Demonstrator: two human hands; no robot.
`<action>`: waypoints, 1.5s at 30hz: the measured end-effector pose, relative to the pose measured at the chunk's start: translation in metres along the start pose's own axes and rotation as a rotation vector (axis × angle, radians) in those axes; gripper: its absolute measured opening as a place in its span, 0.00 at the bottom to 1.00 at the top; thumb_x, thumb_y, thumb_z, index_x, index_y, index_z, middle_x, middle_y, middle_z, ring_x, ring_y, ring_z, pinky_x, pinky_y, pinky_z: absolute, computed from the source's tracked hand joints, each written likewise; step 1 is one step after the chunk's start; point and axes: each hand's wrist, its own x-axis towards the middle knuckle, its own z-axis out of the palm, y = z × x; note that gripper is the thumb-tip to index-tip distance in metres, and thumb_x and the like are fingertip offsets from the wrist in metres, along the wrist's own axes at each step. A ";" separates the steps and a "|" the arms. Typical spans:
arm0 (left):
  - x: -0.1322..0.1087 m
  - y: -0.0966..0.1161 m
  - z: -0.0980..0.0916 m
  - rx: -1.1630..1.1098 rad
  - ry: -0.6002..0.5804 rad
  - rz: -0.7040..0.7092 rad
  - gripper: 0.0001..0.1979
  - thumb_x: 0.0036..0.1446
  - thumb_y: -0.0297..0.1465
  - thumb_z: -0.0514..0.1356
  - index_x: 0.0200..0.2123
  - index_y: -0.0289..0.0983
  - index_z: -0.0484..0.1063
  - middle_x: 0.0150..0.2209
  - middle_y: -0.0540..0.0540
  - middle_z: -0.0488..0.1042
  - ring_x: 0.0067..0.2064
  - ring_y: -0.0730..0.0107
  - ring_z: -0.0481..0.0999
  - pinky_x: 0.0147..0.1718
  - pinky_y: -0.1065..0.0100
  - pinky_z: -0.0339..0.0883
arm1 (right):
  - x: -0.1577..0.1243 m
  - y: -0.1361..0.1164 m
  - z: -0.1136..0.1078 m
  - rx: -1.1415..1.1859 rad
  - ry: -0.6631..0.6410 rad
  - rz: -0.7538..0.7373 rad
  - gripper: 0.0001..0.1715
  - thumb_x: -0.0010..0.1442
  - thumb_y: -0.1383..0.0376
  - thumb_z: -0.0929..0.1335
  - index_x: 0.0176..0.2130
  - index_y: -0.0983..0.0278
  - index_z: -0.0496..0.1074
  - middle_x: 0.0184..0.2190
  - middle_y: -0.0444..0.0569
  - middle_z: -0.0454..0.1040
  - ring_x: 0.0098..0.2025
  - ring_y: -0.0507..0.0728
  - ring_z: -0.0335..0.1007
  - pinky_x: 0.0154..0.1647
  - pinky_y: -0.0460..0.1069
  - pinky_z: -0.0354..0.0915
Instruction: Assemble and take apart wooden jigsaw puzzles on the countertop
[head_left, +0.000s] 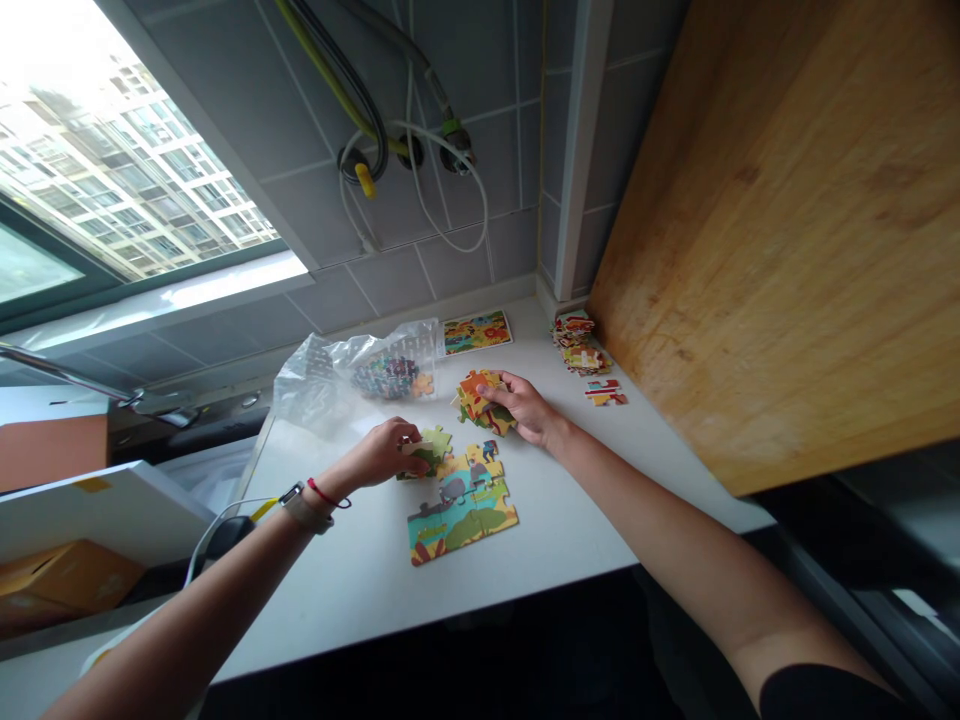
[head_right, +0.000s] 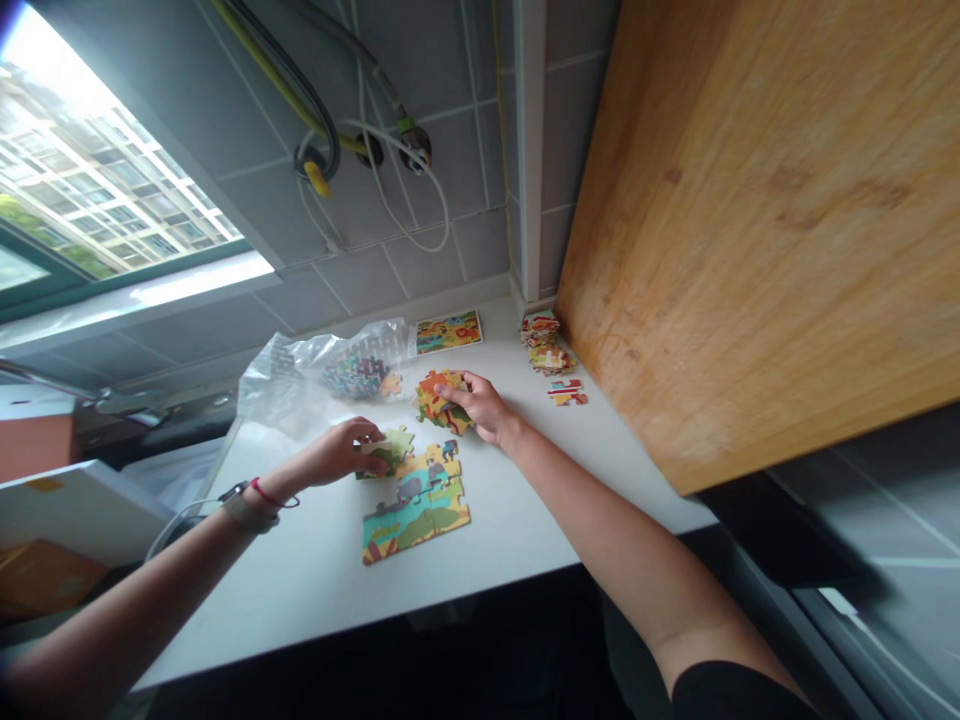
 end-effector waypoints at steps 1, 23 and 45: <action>-0.001 0.000 0.000 -0.036 0.019 0.040 0.17 0.48 0.45 0.72 0.32 0.39 0.77 0.44 0.40 0.81 0.41 0.55 0.81 0.42 0.60 0.75 | 0.000 0.000 0.000 0.003 -0.001 0.000 0.26 0.48 0.62 0.84 0.43 0.63 0.75 0.32 0.47 0.84 0.30 0.54 0.80 0.28 0.46 0.76; -0.006 -0.008 -0.001 -0.141 0.118 0.311 0.16 0.65 0.44 0.64 0.34 0.38 0.71 0.41 0.43 0.76 0.38 0.66 0.77 0.40 0.64 0.74 | 0.001 0.001 -0.002 0.003 -0.005 -0.016 0.28 0.47 0.60 0.84 0.43 0.63 0.75 0.32 0.46 0.83 0.29 0.54 0.80 0.27 0.46 0.75; 0.029 0.062 0.015 0.202 0.559 0.591 0.14 0.66 0.20 0.55 0.48 0.41 0.76 0.56 0.40 0.81 0.62 0.53 0.75 0.57 0.49 0.75 | 0.008 0.006 -0.006 0.021 0.047 -0.017 0.12 0.57 0.63 0.79 0.40 0.61 0.78 0.32 0.44 0.82 0.34 0.54 0.80 0.33 0.46 0.75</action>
